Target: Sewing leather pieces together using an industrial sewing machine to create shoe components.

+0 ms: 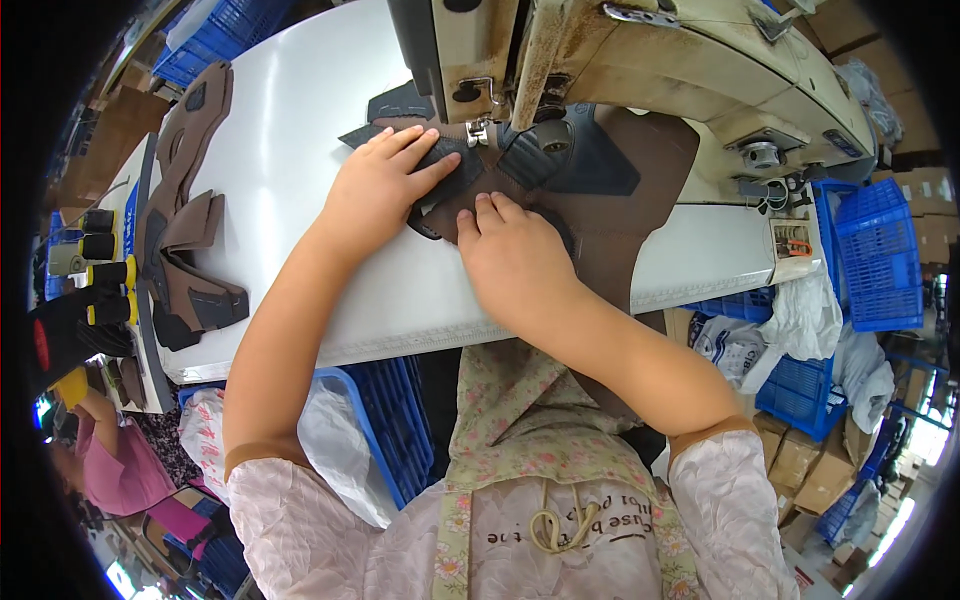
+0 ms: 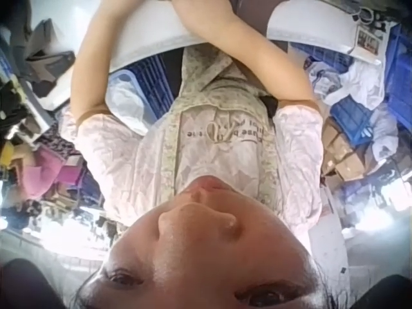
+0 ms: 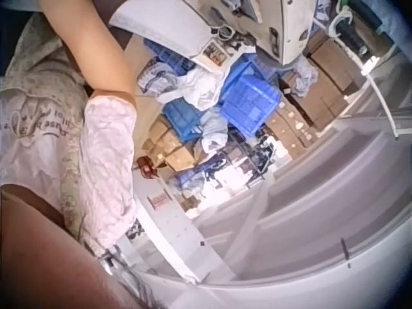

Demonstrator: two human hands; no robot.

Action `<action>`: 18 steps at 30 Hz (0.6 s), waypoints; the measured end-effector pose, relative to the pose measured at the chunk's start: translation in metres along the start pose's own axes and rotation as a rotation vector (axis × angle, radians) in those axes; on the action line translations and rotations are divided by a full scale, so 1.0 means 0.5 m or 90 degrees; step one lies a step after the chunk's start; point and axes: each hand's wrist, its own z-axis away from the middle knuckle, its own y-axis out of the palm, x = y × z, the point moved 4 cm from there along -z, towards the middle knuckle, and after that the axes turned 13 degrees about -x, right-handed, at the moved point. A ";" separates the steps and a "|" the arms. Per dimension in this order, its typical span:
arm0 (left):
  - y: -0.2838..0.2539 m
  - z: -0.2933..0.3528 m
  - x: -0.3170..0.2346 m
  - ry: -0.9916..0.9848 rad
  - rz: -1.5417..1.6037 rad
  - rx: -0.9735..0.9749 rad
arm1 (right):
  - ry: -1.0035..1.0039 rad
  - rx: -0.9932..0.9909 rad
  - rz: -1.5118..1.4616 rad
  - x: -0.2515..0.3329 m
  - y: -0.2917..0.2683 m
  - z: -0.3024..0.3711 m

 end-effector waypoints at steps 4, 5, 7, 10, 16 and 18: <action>0.001 -0.005 -0.002 -0.003 -0.004 -0.008 | 0.005 -0.012 0.001 -0.007 -0.006 -0.001; 0.002 -0.003 -0.002 -0.005 -0.002 -0.004 | 0.017 -0.008 -0.006 -0.007 -0.005 0.000; 0.003 0.002 0.002 -0.010 0.006 -0.006 | 0.010 -0.036 -0.014 -0.008 -0.005 -0.001; 0.004 -0.007 0.003 -0.014 0.020 -0.015 | 0.015 -0.055 -0.024 -0.012 -0.014 -0.004; 0.010 -0.011 0.005 -0.020 0.019 -0.015 | 0.031 -0.052 -0.054 -0.019 -0.012 -0.008; 0.010 -0.010 0.008 -0.023 0.028 -0.013 | 0.032 -0.057 -0.055 -0.019 -0.010 -0.008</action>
